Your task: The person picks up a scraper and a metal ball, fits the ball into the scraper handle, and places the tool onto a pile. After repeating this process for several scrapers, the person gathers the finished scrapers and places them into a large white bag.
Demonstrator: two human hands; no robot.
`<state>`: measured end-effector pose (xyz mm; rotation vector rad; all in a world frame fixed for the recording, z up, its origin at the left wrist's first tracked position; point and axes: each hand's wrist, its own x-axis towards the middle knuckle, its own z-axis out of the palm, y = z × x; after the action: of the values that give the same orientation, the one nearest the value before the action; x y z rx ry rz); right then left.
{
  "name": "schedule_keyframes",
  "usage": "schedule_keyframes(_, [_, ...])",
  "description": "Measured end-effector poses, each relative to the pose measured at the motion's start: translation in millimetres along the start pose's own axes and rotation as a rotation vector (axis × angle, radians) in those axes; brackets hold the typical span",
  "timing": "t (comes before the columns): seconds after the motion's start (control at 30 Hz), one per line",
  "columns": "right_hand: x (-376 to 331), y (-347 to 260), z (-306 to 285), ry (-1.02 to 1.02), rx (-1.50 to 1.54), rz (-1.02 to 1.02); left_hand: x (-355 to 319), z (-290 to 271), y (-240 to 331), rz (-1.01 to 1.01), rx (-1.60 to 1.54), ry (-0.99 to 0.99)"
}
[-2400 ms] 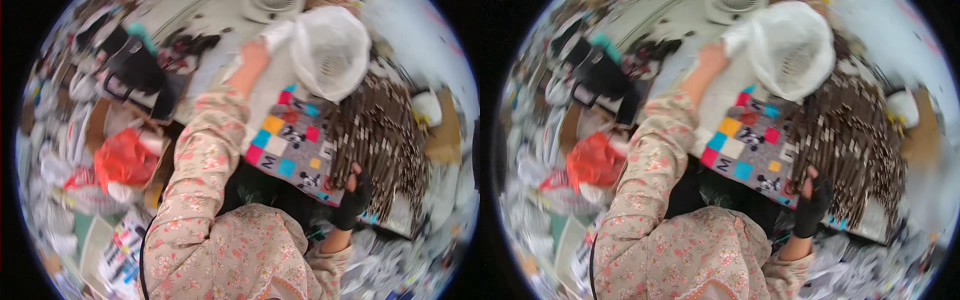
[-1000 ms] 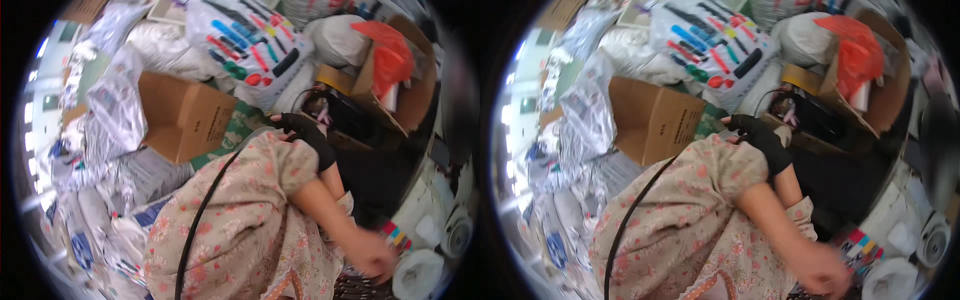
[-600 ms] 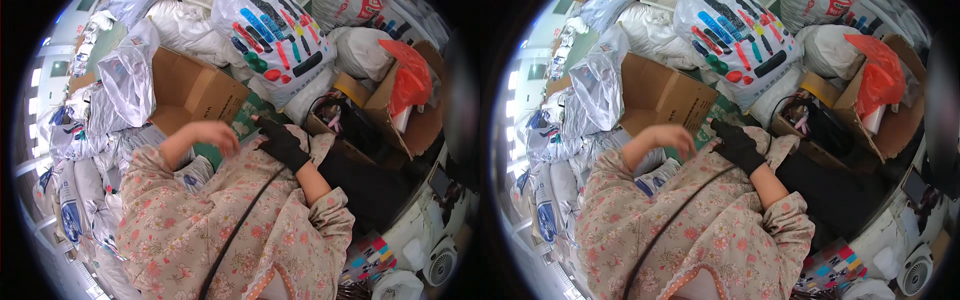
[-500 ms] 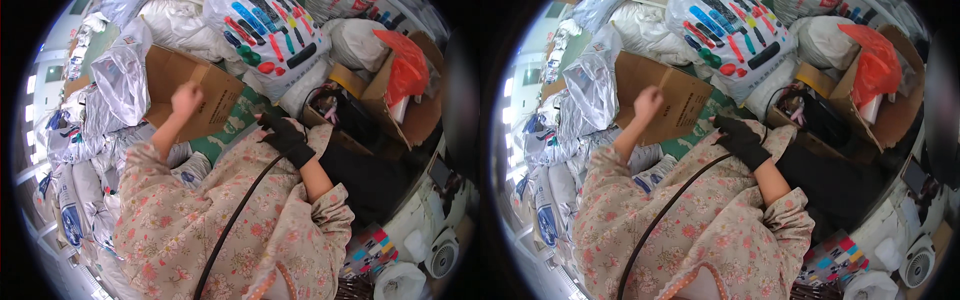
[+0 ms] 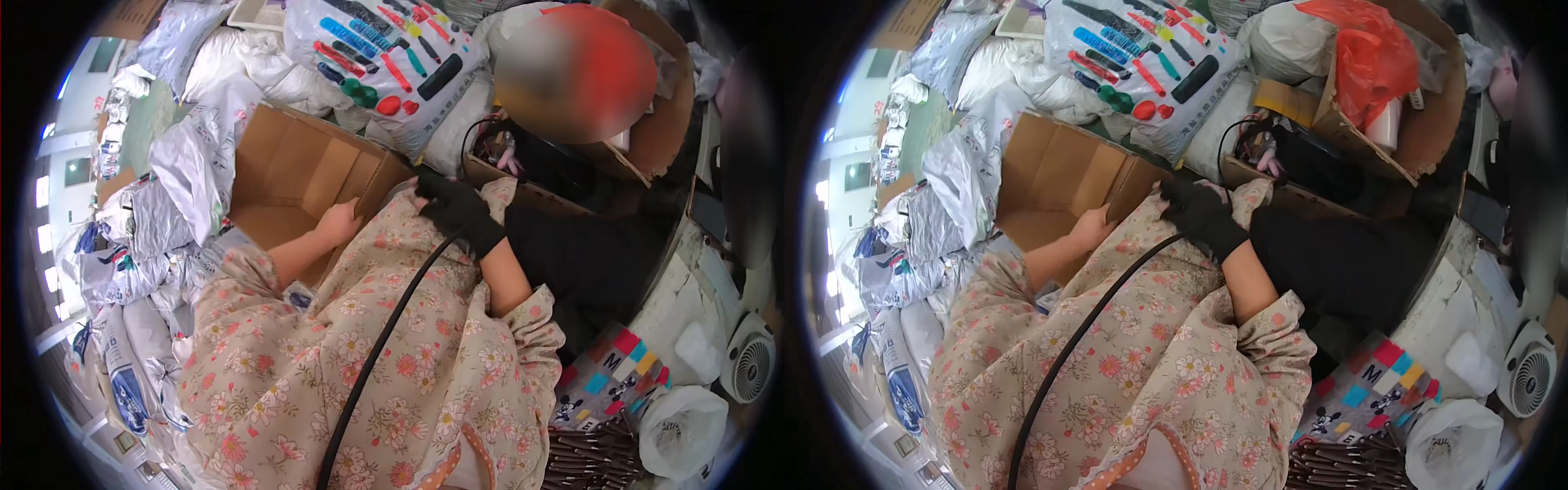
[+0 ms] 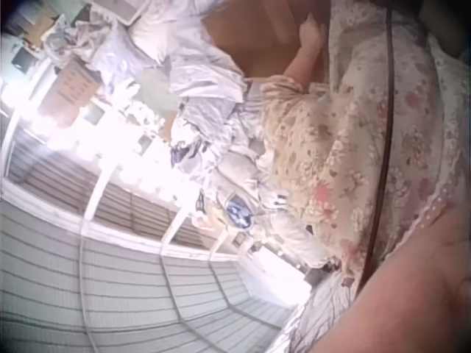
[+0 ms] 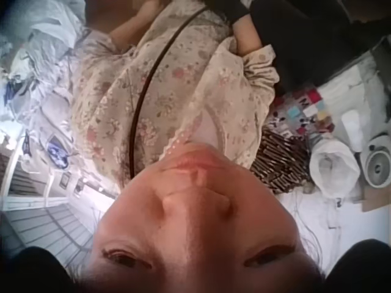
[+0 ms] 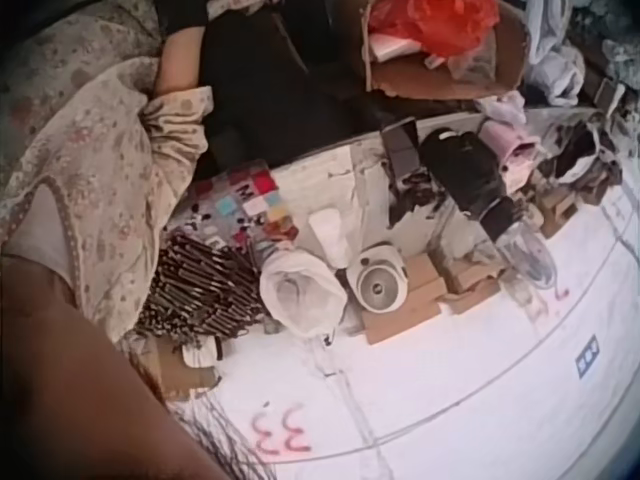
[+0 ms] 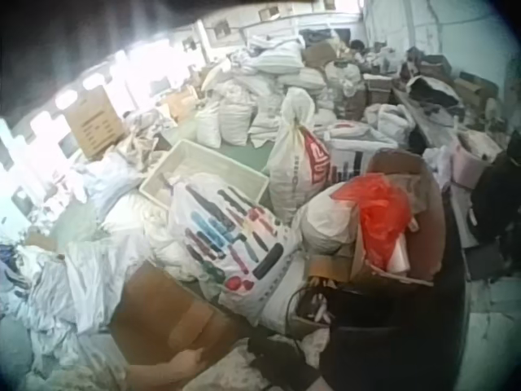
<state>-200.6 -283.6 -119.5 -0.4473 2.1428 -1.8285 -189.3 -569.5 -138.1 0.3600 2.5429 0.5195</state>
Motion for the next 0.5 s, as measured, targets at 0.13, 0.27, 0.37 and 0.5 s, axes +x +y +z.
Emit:
schedule_keyframes(0.13, [-51,-27,-9,-0.204,-0.289,-0.181,9,-3,-13,-0.06,-0.003,0.1])
schedule_keyframes(0.27, [-128,-73,-37,0.031,0.074,0.004,43,-126,95,0.114,0.434,-0.677])
schedule_keyframes(0.37, [-189,-125,-64,0.168,0.262,0.408,59,-152,174,0.393,0.18,-1.072])
schedule_keyframes(0.5, [-252,-190,-68,0.646,-0.272,0.058,58,-106,225,0.704,-0.461,-1.501])
